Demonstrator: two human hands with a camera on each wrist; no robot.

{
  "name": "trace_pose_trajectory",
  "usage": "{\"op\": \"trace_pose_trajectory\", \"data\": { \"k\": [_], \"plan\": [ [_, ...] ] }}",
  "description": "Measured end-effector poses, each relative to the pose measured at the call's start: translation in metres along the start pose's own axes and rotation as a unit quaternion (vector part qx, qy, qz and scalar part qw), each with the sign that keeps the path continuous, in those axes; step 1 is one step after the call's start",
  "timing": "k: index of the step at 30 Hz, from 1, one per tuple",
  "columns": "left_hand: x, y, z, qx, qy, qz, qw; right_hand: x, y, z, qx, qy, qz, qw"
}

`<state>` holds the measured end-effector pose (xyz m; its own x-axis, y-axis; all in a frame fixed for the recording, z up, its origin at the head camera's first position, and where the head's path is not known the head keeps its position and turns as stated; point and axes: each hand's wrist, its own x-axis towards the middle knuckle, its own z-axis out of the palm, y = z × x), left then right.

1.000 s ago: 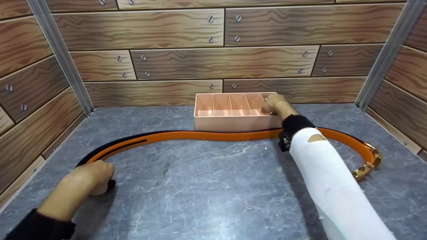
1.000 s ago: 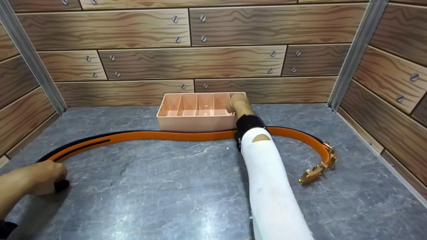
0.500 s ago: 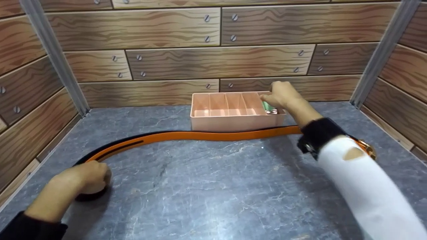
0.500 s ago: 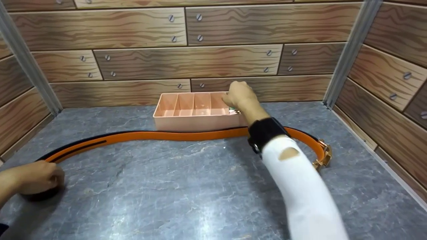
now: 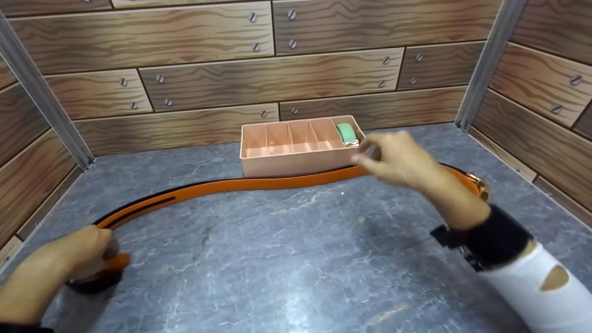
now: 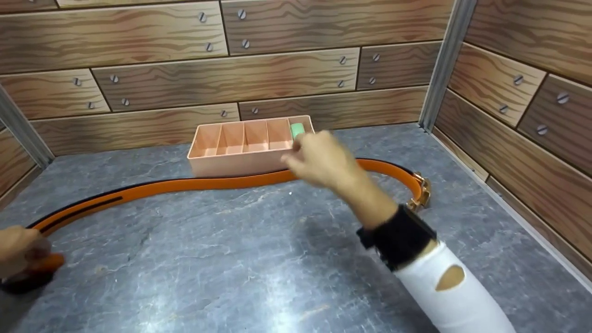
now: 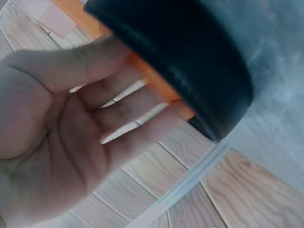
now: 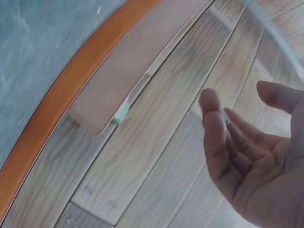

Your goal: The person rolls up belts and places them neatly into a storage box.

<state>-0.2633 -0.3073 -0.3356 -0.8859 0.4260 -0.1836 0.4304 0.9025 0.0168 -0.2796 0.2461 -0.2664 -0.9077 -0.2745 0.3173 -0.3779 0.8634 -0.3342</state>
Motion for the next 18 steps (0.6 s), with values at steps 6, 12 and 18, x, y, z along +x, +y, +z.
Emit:
{"op": "trace_pose_trajectory", "data": {
  "k": [6,12,18],
  "plan": [
    [0.012,0.060,-0.013,-0.012,0.179,0.050,0.9825,-0.024,-0.033,0.012,0.003,-0.035,-0.115,0.993],
    [0.030,0.154,-0.041,-0.022,0.367,0.148,0.9182,-0.038,-0.067,0.019,-0.018,-0.014,-0.305,0.952],
    [0.056,0.223,-0.063,0.041,0.554,0.258,0.7904,-0.039,-0.096,0.017,-0.011,0.121,-0.405,0.906]
  ]
}}
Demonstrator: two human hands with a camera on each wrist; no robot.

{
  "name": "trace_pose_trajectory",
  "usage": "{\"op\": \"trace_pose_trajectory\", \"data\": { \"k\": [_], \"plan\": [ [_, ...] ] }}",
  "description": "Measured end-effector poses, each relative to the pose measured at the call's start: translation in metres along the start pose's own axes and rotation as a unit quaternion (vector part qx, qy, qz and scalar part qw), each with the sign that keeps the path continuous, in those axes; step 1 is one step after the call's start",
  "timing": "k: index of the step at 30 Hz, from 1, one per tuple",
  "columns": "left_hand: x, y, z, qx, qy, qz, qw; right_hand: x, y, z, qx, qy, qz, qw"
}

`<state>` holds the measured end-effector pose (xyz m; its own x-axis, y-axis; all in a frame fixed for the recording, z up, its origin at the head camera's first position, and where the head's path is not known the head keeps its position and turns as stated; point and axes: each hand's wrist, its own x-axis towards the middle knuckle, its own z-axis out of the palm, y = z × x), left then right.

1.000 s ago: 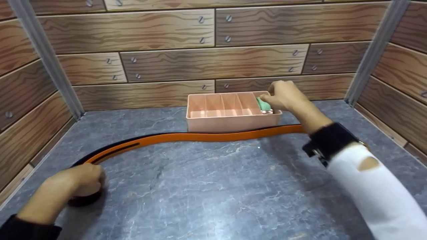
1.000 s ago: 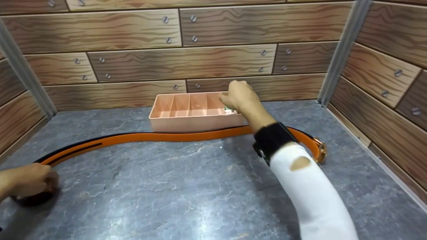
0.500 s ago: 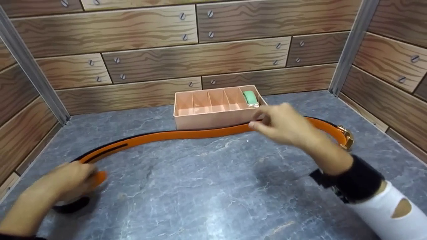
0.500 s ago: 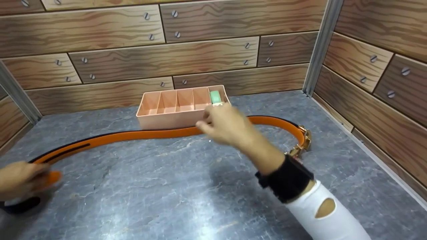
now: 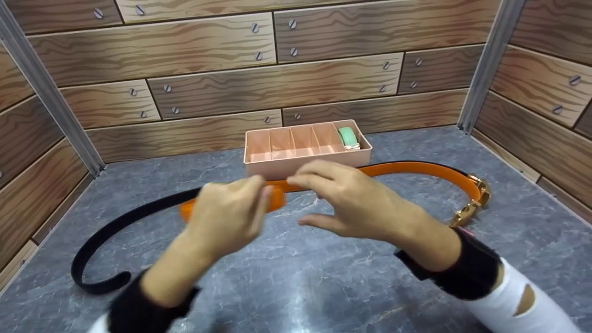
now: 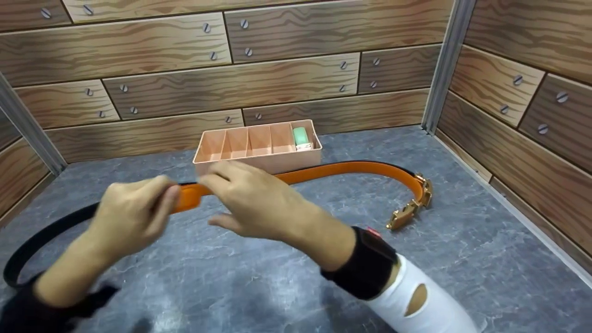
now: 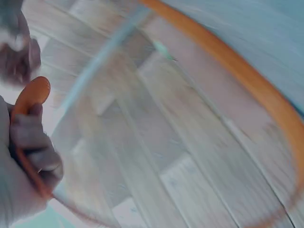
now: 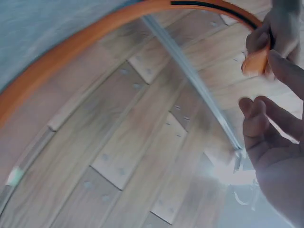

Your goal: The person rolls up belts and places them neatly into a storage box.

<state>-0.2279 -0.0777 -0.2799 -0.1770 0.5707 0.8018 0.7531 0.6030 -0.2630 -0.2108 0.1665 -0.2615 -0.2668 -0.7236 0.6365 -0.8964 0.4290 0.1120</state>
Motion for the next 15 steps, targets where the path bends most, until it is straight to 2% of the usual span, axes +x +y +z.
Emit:
{"op": "trace_pose_trajectory", "data": {
  "k": [2,4,7,9,11,13,14,15],
  "plan": [
    [0.017,0.009,0.006,0.001,0.043,0.010,0.9990,0.008,-0.003,-0.003,-0.009,0.033,-0.016,0.999],
    [0.034,0.015,0.009,0.000,0.082,0.011,0.9966,0.015,-0.004,-0.008,-0.024,0.057,-0.011,0.998],
    [0.057,0.019,0.009,-0.021,0.130,-0.011,0.9912,0.024,-0.003,-0.020,-0.041,0.103,0.013,0.994],
    [0.068,0.017,0.008,-0.043,0.148,-0.040,0.9872,0.030,-0.003,-0.029,-0.025,0.137,0.023,0.990],
    [0.075,0.015,0.005,-0.084,0.149,-0.073,0.9826,0.038,-0.004,-0.036,0.021,0.173,0.018,0.984],
    [0.077,0.012,0.002,-0.155,0.131,-0.098,0.9743,0.045,-0.006,-0.041,0.082,0.197,0.002,0.977],
    [0.077,0.011,0.000,-0.199,0.117,-0.111,0.9667,0.049,-0.007,-0.042,0.116,0.205,-0.007,0.972],
    [0.076,0.009,-0.001,-0.249,0.103,-0.121,0.9554,0.052,-0.008,-0.042,0.147,0.212,-0.014,0.966]
  ]
}}
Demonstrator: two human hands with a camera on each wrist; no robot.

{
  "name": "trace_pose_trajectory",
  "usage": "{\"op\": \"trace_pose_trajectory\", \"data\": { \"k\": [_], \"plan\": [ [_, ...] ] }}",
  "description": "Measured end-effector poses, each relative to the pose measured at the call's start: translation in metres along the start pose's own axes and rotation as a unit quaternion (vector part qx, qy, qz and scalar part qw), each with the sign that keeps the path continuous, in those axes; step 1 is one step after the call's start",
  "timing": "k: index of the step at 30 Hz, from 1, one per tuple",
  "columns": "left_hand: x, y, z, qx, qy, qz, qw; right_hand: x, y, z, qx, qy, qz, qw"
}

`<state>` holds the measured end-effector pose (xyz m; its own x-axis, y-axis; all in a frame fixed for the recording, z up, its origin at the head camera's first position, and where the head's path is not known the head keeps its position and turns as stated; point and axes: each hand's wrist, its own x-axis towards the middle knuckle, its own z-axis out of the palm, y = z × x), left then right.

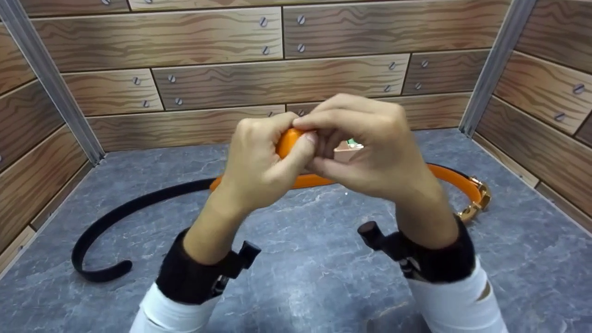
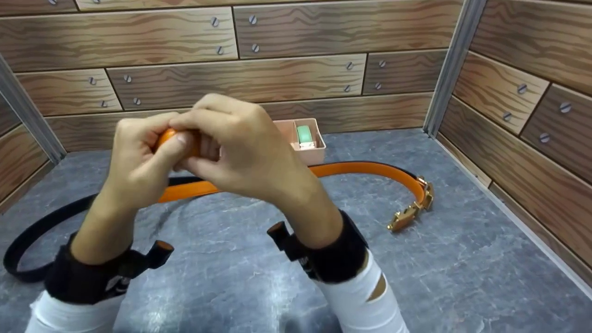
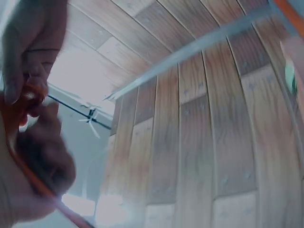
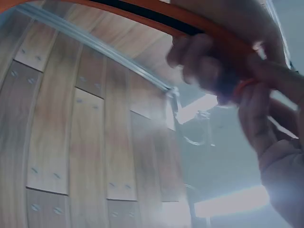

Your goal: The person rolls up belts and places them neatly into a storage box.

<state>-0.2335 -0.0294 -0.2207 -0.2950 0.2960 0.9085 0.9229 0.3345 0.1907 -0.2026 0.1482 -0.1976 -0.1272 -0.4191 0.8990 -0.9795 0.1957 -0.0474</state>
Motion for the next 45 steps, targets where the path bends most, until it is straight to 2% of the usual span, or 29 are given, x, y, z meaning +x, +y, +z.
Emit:
{"op": "trace_pose_trajectory", "data": {
  "k": [1,3,4,6,8,10,13,15,17,19,21,23,25,27,29,30,33,35,37,39,41,45],
  "plan": [
    [0.000,-0.001,-0.002,-0.049,-0.019,-0.018,0.9985,0.002,0.000,0.002,0.026,0.008,-0.002,1.000],
    [-0.001,-0.002,-0.004,-0.126,-0.045,-0.052,0.9896,0.003,0.001,0.005,0.062,0.014,-0.008,0.998],
    [-0.002,-0.002,-0.005,-0.148,-0.051,-0.065,0.9855,0.003,0.002,0.007,0.071,0.015,-0.012,0.997],
    [-0.003,-0.001,-0.004,-0.142,-0.050,-0.082,0.9852,0.000,0.003,0.010,0.056,0.014,-0.025,0.998],
    [-0.005,0.001,-0.003,-0.070,-0.041,-0.085,0.9931,-0.004,0.004,0.013,0.007,0.000,-0.037,0.999],
    [-0.006,0.005,0.000,0.023,-0.030,-0.089,0.9954,-0.008,0.005,0.015,-0.076,-0.023,-0.053,0.995],
    [-0.008,0.011,0.004,0.151,-0.024,-0.102,0.9829,-0.014,0.004,0.019,-0.211,-0.054,-0.076,0.973],
    [-0.009,0.014,0.006,0.203,-0.025,-0.113,0.9722,-0.015,0.004,0.021,-0.280,-0.064,-0.085,0.954],
    [-0.011,0.017,0.008,0.243,-0.024,-0.120,0.9623,-0.017,0.004,0.025,-0.317,-0.068,-0.086,0.942],
    [-0.013,0.019,0.009,0.271,-0.019,-0.119,0.9552,-0.019,0.004,0.027,-0.328,-0.073,-0.085,0.938],
    [-0.015,0.019,0.009,0.277,-0.015,-0.107,0.9547,-0.021,0.006,0.028,-0.310,-0.079,-0.081,0.944],
    [-0.015,0.016,0.007,0.258,-0.018,-0.073,0.9632,-0.023,0.008,0.026,-0.269,-0.076,-0.071,0.957],
    [-0.014,0.010,0.004,0.200,-0.026,-0.024,0.9792,-0.023,0.012,0.021,-0.212,-0.061,-0.055,0.974],
    [-0.012,0.003,0.001,0.123,-0.040,0.023,0.9914,-0.023,0.015,0.014,-0.146,-0.037,-0.038,0.988],
    [-0.009,-0.003,0.001,0.042,-0.044,0.055,0.9966,-0.020,0.018,0.008,-0.080,-0.013,-0.025,0.996],
    [-0.008,-0.005,0.002,0.003,-0.038,0.060,0.9975,-0.018,0.019,0.007,-0.044,0.000,-0.020,0.999],
    [-0.008,-0.009,0.008,-0.101,0.000,0.040,0.9941,-0.013,0.021,0.009,0.078,0.036,-0.010,0.996],
    [-0.008,-0.010,0.010,-0.163,0.029,0.009,0.9862,-0.011,0.022,0.015,0.146,0.062,-0.012,0.987],
    [-0.009,-0.008,0.010,-0.195,0.044,-0.027,0.9795,-0.010,0.022,0.023,0.198,0.081,-0.018,0.977],
    [-0.008,-0.007,0.008,-0.214,0.037,-0.052,0.9748,-0.009,0.022,0.029,0.224,0.083,-0.029,0.971],
    [-0.007,-0.005,0.006,-0.211,0.033,-0.061,0.9750,-0.008,0.021,0.033,0.227,0.080,-0.036,0.970],
    [-0.005,-0.005,0.000,-0.158,0.036,-0.051,0.9854,-0.004,0.019,0.034,0.210,0.066,-0.056,0.974]
  ]
}}
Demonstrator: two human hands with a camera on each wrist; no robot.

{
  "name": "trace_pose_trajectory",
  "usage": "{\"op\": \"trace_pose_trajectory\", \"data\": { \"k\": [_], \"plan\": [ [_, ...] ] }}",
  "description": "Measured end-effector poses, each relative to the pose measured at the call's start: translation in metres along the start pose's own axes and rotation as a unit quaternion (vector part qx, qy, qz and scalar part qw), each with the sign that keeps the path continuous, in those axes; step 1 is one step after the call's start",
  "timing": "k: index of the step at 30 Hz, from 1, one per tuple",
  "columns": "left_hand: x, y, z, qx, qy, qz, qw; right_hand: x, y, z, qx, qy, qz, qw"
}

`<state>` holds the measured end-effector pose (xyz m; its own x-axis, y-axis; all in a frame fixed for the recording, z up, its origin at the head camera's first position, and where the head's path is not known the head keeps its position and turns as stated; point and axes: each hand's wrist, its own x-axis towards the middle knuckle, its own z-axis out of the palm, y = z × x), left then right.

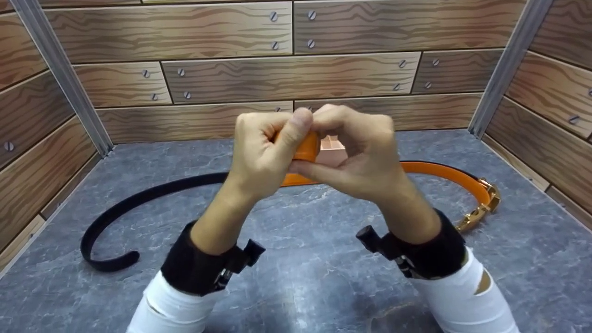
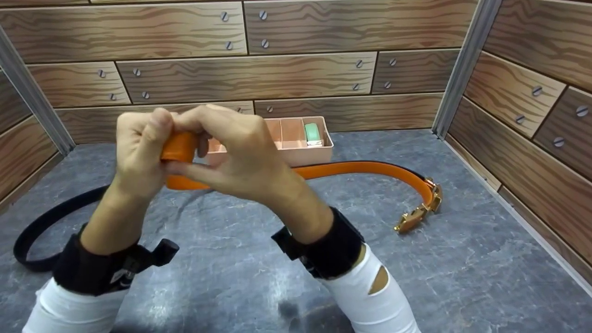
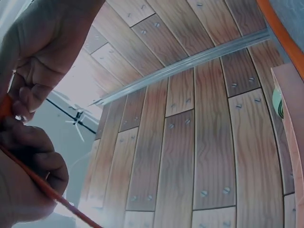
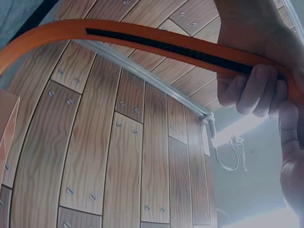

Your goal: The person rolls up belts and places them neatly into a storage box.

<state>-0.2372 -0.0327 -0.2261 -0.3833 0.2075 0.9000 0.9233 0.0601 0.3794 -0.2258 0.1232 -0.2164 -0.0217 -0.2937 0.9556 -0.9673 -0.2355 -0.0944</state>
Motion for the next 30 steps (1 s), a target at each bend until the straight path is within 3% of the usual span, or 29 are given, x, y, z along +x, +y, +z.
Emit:
{"op": "trace_pose_trajectory", "data": {
  "k": [4,6,9,11,14,18,21,24,26,30],
  "plan": [
    [-0.001,0.001,-0.007,0.091,0.005,-0.003,0.9958,0.004,-0.002,-0.004,-0.091,-0.011,-0.038,0.995],
    [0.000,0.003,-0.008,0.116,0.002,-0.008,0.9933,0.003,-0.001,-0.007,-0.174,-0.005,-0.059,0.983],
    [0.000,0.003,-0.007,0.140,-0.013,-0.010,0.9900,-0.001,0.003,-0.009,-0.287,0.007,-0.079,0.955],
    [0.000,0.004,-0.007,0.166,-0.029,-0.006,0.9857,-0.005,0.006,-0.010,-0.329,0.009,-0.082,0.941],
    [0.000,0.005,-0.008,0.207,-0.070,0.009,0.9759,-0.009,0.008,-0.013,-0.357,0.003,-0.063,0.932],
    [0.000,0.005,-0.014,0.232,-0.111,0.039,0.9655,-0.011,0.006,-0.018,-0.302,-0.018,0.014,0.953],
    [0.000,0.003,-0.018,0.209,-0.122,0.048,0.9691,-0.008,0.003,-0.024,-0.231,-0.046,0.072,0.969],
    [0.001,0.000,-0.019,0.169,-0.117,0.061,0.9767,-0.007,-0.001,-0.029,-0.193,-0.060,0.094,0.975],
    [0.001,-0.003,-0.016,0.118,-0.096,0.078,0.9854,-0.007,-0.002,-0.029,-0.158,-0.047,0.095,0.982],
    [0.000,-0.009,-0.003,-0.019,0.002,0.077,0.9968,-0.008,0.003,-0.021,-0.050,0.011,0.077,0.996]
  ]
}}
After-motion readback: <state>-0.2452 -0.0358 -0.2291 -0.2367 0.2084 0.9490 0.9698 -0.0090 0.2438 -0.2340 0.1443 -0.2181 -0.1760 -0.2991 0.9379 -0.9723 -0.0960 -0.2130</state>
